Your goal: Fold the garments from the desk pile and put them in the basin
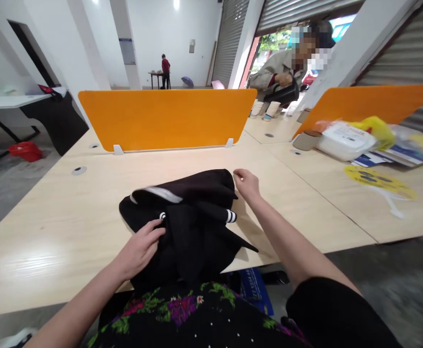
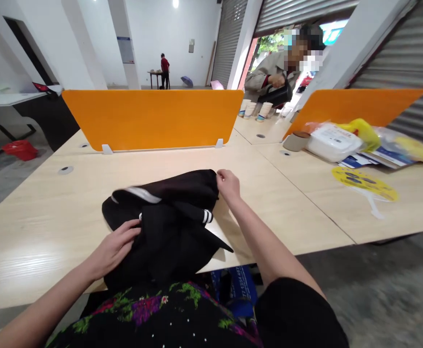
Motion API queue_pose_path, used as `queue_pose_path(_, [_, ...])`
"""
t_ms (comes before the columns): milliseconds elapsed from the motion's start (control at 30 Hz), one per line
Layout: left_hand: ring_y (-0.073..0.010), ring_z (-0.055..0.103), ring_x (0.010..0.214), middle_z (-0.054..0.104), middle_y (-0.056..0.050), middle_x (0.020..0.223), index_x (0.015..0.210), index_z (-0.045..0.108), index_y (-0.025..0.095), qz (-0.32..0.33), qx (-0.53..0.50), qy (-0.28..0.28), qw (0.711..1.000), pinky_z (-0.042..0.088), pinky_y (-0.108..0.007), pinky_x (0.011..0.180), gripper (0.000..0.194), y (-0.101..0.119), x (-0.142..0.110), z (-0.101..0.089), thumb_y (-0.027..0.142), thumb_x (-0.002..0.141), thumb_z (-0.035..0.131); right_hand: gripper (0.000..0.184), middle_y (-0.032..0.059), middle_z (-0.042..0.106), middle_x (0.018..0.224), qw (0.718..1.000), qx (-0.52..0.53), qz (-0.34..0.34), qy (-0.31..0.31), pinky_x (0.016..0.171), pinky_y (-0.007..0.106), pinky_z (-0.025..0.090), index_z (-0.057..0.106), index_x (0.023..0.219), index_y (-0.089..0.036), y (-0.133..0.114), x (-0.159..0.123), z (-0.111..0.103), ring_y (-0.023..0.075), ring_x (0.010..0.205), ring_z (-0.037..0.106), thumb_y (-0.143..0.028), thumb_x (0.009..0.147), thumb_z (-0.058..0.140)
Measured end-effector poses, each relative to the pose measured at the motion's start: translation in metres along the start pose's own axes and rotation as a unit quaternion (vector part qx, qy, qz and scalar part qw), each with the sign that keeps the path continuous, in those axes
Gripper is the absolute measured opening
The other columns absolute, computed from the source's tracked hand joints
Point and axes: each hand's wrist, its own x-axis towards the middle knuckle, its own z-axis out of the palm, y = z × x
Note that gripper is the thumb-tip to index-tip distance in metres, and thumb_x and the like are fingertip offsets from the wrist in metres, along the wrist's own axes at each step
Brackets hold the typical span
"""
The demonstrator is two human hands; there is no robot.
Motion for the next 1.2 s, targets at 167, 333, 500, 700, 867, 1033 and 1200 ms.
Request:
queue_pose_path(167, [-0.0225, 0.052, 0.122, 0.061, -0.009, 0.123, 0.116, 0.061, 0.022, 0.069, -0.034, -0.045, 0.996, 0.038, -0.04, 0.109, 0.028, 0.034, 0.008, -0.003, 0.03, 0.096, 0.044, 0.046, 0.0082, 0.063, 0.127, 0.946, 0.036, -0.205, -0.25, 0.104, 0.042, 0.045, 0.066, 0.119, -0.023, -0.038, -0.066, -0.007, 0.0262, 0.119, 0.057, -0.049, 0.082, 0.064])
queue_pose_path(333, [-0.024, 0.058, 0.107, 0.062, -0.01, 0.119, 0.133, 0.047, 0.021, 0.038, -0.019, -0.038, 0.998, 0.049, -0.039, 0.09, 0.046, 0.046, 0.018, 0.012, 0.032, 0.089, 0.055, 0.052, 0.0115, 0.056, 0.137, 0.927, -0.052, -0.254, -0.273, 0.107, 0.044, 0.043, 0.059, 0.13, -0.021, -0.048, -0.092, -0.009, 0.0271, 0.129, 0.05, -0.041, 0.083, 0.068])
queue_pose_path(500, [-0.0177, 0.059, 0.071, 0.061, -0.003, 0.076, 0.088, 0.059, 0.02, 0.029, 0.005, 0.006, 1.0, 0.048, -0.03, 0.066, 0.024, 0.027, 0.015, 0.022, 0.023, 0.096, 0.037, 0.032, 0.0076, 0.068, 0.12, 0.955, -0.152, -0.215, -0.136, 0.089, 0.037, 0.055, 0.065, 0.12, -0.02, -0.041, -0.094, -0.008, 0.0235, 0.108, 0.065, -0.017, 0.092, 0.049])
queue_pose_path(700, [-0.0147, 0.058, 0.076, 0.061, -0.004, 0.086, 0.112, 0.056, 0.019, 0.107, 0.038, 0.094, 0.989, 0.045, -0.025, 0.067, 0.022, 0.02, -0.014, -0.023, 0.015, 0.094, 0.044, 0.04, 0.0114, 0.072, 0.111, 0.938, -0.226, -0.262, 0.012, 0.076, 0.032, 0.058, 0.063, 0.122, -0.014, -0.031, -0.107, -0.031, 0.0227, 0.095, 0.07, -0.007, 0.091, 0.039])
queue_pose_path(867, [-0.0136, 0.059, 0.081, 0.059, -0.002, 0.088, 0.105, 0.059, 0.022, 0.03, -0.035, 0.066, 0.997, 0.046, -0.023, 0.072, 0.02, 0.022, -0.024, -0.027, 0.021, 0.096, 0.041, 0.037, 0.0112, 0.072, 0.107, 0.943, -0.074, -0.316, 0.073, 0.085, 0.035, 0.056, 0.066, 0.116, -0.017, -0.034, -0.136, -0.062, 0.0224, 0.1, 0.068, -0.01, 0.092, 0.039])
queue_pose_path(1033, [-0.0177, 0.064, 0.087, 0.061, -0.005, 0.106, 0.139, 0.041, 0.025, -0.155, -0.005, 0.068, 0.985, 0.049, -0.028, 0.074, 0.046, -0.005, -0.004, -0.013, 0.039, 0.095, 0.041, 0.027, 0.0069, 0.073, 0.094, 0.884, 0.15, -0.263, -0.357, 0.071, 0.025, 0.056, 0.07, 0.106, -0.016, -0.047, -0.147, -0.101, 0.0159, 0.084, 0.07, -0.023, 0.095, 0.047])
queue_pose_path(1200, [-0.0235, 0.065, 0.083, 0.064, -0.007, 0.098, 0.139, 0.046, 0.027, -0.178, 0.153, -0.077, 0.969, 0.048, -0.031, 0.069, 0.05, -0.025, 0.041, -0.003, 0.029, 0.089, 0.042, 0.036, 0.0107, 0.072, 0.1, 0.728, 0.258, -0.212, -0.598, 0.08, 0.026, 0.053, 0.071, 0.106, -0.011, -0.056, -0.146, -0.085, 0.0164, 0.092, 0.068, -0.04, 0.094, 0.054])
